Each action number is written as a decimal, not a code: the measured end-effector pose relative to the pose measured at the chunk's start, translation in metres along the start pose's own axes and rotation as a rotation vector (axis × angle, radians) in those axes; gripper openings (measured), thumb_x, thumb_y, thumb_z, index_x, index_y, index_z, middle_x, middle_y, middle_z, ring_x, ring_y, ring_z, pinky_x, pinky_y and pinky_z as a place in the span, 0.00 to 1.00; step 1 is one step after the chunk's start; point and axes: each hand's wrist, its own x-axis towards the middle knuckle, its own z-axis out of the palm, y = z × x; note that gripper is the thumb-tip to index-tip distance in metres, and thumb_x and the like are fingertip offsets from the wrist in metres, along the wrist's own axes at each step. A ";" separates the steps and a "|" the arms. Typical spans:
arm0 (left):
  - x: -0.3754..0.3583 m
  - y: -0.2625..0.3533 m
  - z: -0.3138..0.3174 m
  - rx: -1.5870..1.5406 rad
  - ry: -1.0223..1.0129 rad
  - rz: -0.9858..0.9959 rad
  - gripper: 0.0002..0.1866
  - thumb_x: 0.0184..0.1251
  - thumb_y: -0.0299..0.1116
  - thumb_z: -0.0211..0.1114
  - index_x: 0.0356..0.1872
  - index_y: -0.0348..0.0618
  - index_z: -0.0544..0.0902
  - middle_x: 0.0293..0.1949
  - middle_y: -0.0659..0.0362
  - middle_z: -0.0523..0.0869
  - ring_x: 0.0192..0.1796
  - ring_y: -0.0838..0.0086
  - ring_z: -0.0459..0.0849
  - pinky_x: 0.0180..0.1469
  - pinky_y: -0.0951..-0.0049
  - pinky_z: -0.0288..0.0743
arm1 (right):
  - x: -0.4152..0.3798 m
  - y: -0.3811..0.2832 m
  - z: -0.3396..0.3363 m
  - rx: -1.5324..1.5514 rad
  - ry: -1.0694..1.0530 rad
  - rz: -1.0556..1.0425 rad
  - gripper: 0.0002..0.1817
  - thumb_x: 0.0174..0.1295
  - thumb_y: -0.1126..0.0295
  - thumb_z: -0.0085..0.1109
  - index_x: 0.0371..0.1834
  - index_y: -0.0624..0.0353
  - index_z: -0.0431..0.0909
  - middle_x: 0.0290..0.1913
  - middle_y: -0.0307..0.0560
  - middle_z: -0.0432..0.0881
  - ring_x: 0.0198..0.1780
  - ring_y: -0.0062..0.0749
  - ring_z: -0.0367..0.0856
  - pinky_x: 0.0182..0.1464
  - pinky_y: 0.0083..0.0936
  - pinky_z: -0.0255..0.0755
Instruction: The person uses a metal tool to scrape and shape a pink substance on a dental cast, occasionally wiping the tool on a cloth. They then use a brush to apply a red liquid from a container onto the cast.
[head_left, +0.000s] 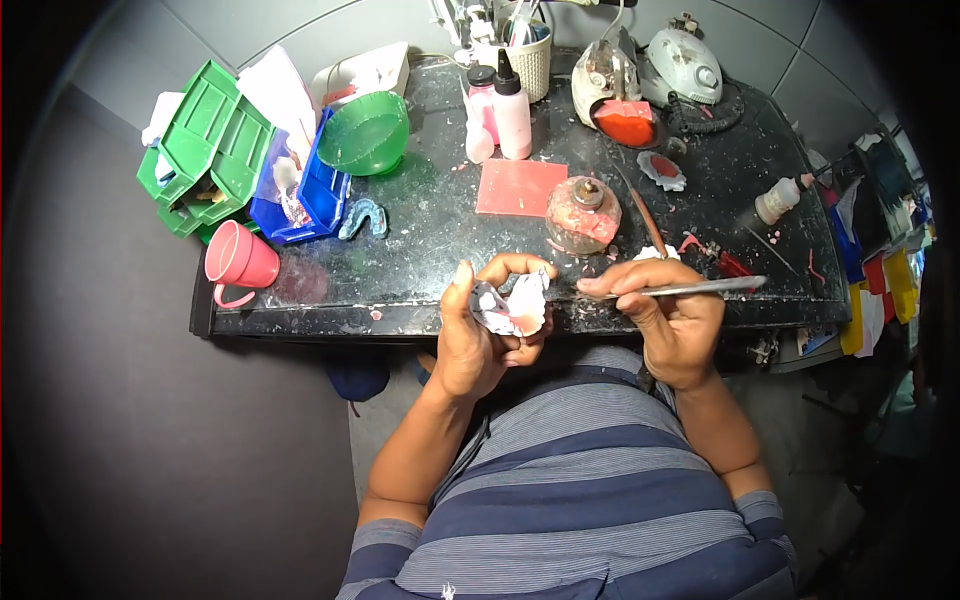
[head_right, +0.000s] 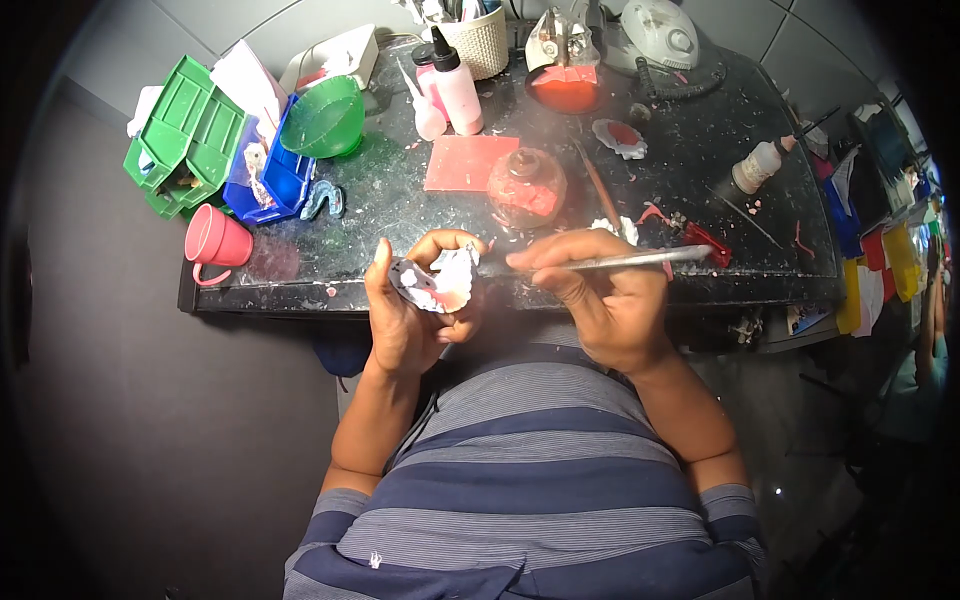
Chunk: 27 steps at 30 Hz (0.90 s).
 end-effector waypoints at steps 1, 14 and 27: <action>0.000 0.001 0.000 -0.030 -0.009 -0.006 0.45 0.75 0.74 0.32 0.55 0.35 0.75 0.26 0.60 0.77 0.18 0.81 0.63 0.18 0.80 0.54 | -0.004 -0.001 0.002 0.052 0.041 0.010 0.09 0.74 0.71 0.60 0.45 0.70 0.80 0.41 0.54 0.88 0.46 0.33 0.89 0.50 0.25 0.83; 0.000 -0.001 -0.002 -0.084 -0.016 -0.012 0.45 0.75 0.73 0.31 0.56 0.35 0.74 0.31 0.58 0.80 0.18 0.81 0.63 0.17 0.80 0.53 | 0.001 -0.010 0.015 -0.373 -0.131 -0.203 0.09 0.62 0.79 0.68 0.45 0.67 0.85 0.44 0.55 0.89 0.48 0.47 0.90 0.50 0.32 0.85; 0.000 0.000 -0.002 -0.041 -0.008 -0.012 0.45 0.75 0.73 0.32 0.54 0.34 0.75 0.27 0.60 0.78 0.16 0.81 0.63 0.17 0.80 0.53 | 0.002 -0.004 0.014 -0.330 -0.154 -0.217 0.09 0.62 0.79 0.68 0.44 0.69 0.85 0.43 0.57 0.89 0.48 0.48 0.90 0.49 0.34 0.84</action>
